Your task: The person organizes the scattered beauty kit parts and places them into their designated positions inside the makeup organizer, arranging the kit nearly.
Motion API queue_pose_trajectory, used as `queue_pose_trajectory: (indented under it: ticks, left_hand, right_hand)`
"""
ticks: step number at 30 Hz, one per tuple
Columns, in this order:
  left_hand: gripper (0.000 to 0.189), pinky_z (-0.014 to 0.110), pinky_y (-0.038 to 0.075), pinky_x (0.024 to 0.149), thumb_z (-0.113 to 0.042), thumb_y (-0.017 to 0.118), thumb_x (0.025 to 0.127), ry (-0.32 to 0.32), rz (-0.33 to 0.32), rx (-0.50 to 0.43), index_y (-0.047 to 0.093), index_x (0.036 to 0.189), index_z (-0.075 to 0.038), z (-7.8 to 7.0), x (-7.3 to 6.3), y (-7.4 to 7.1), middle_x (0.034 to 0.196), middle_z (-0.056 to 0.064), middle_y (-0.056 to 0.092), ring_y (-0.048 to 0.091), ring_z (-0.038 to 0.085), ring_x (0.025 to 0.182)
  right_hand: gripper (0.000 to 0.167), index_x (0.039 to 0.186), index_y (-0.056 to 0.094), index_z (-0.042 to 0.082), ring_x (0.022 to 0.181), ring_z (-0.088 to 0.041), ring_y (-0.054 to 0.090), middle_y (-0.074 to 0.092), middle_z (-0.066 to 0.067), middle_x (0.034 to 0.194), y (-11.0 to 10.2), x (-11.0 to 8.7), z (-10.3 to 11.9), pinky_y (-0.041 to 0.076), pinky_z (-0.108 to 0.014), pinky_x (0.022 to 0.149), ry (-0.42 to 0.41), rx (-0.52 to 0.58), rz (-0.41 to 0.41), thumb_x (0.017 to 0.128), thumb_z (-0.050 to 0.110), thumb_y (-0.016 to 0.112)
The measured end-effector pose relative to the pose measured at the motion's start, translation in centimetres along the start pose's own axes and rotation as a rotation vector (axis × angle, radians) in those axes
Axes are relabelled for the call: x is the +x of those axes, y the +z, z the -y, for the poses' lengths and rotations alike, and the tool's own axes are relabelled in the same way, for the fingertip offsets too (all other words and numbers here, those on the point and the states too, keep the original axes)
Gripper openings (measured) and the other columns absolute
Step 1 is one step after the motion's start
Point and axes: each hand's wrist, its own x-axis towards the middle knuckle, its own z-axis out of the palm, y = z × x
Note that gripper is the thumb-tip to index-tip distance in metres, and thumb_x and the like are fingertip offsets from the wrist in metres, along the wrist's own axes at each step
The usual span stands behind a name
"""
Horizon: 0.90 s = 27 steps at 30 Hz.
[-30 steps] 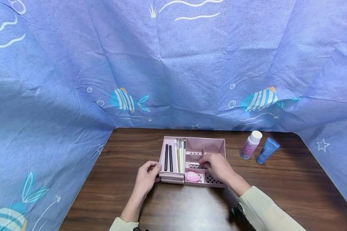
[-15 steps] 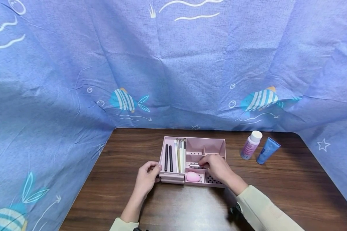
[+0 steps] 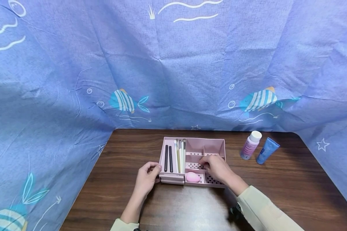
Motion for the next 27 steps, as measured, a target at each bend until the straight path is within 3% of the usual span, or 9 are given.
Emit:
queue_pose_trajectory:
  ticks: [16, 27]
  left_hand:
    - [0.023, 0.037, 0.066, 0.069, -0.01, 0.067, 0.097, 0.006, -0.004, 0.0, 0.067, 0.113, 0.007, 0.2, 0.0, 0.0, 0.086, 0.004, 0.063, 0.062, 0.009, 0.078]
    - [0.023, 0.036, 0.066, 0.07, -0.01, 0.067, 0.097, 0.008, 0.001, -0.004, 0.067, 0.113, 0.007, 0.3, 0.0, 0.0, 0.087, 0.005, 0.063, 0.063, 0.01, 0.078]
  right_hand:
    - [0.031, 0.107, 0.078, 0.012, 0.096, -0.023, 0.073, 0.078, -0.001, 0.102, -1.6, -0.5, 0.0, 0.061, -0.045, 0.088, 0.04, 0.009, 0.039, 0.083, -0.006, 0.07]
    - [0.024, 0.109, 0.078, 0.012, 0.088, -0.017, 0.07, 0.076, -0.004, 0.104, -3.2, -1.3, -0.5, 0.061, -0.041, 0.082, 0.103, 0.034, -0.015, 0.086, 0.005, 0.078]
